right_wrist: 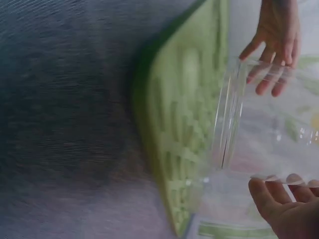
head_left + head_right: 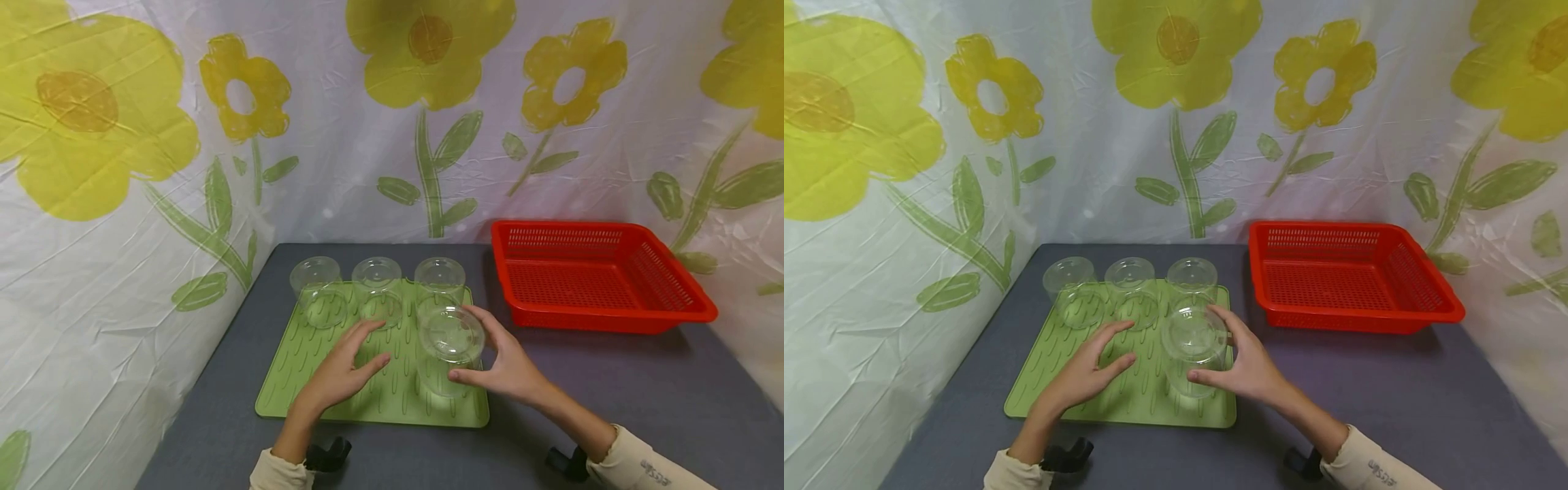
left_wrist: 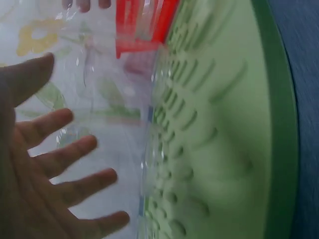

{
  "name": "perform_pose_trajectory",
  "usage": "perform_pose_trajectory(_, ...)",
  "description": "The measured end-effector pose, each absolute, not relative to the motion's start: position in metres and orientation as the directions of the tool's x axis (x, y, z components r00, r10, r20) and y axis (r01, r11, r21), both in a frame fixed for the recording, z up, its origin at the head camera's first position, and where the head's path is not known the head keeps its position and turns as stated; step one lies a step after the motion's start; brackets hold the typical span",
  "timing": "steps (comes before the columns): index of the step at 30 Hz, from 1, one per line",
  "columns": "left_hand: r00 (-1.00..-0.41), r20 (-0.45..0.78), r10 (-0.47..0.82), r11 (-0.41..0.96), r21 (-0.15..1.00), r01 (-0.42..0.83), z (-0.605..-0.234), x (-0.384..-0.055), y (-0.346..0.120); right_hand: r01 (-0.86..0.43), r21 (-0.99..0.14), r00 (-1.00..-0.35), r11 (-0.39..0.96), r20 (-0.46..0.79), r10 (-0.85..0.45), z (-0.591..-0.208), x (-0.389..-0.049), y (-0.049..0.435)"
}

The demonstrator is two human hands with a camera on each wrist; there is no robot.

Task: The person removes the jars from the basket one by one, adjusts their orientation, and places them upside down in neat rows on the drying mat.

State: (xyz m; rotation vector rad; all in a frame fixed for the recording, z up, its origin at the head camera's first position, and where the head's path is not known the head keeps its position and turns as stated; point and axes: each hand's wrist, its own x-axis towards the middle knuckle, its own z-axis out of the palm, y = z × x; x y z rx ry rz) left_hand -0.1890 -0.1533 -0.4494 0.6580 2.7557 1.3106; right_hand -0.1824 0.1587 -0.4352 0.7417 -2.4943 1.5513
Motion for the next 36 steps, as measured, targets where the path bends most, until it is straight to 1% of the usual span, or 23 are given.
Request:
perform_pose_trajectory(5,-0.914,0.101,0.392,0.661,0.660,0.357,-0.459,-0.188,-0.163,-0.440,-0.810,-0.886,0.387,0.320,-0.336,-0.450,-0.182,0.158)
perform_pose_trajectory(9,-0.913,0.097,0.397,0.700,0.611,0.370,-0.466,-0.186,-0.166,-0.439,-0.813,-0.886,0.383,0.320,-0.335,-0.455,-0.182,0.157)
perform_pose_trajectory(22,-0.916,0.067,0.397,0.722,0.593,0.356,-0.471,-0.184,-0.167,-0.427,-0.818,-0.894,0.385,0.319,-0.314,-0.462,-0.180,0.156)
perform_pose_trajectory(30,-0.913,-0.002,0.408,0.780,0.520,0.347,-0.475,-0.186,-0.168,-0.419,-0.823,-0.897,0.384,0.310,-0.315,-0.465,-0.181,0.154)
perform_pose_trajectory(36,-0.915,-0.047,0.401,0.789,0.525,0.319,-0.473,-0.185,-0.169,-0.409,-0.829,-0.902,0.381,0.304,-0.308,-0.466,-0.180,0.152)
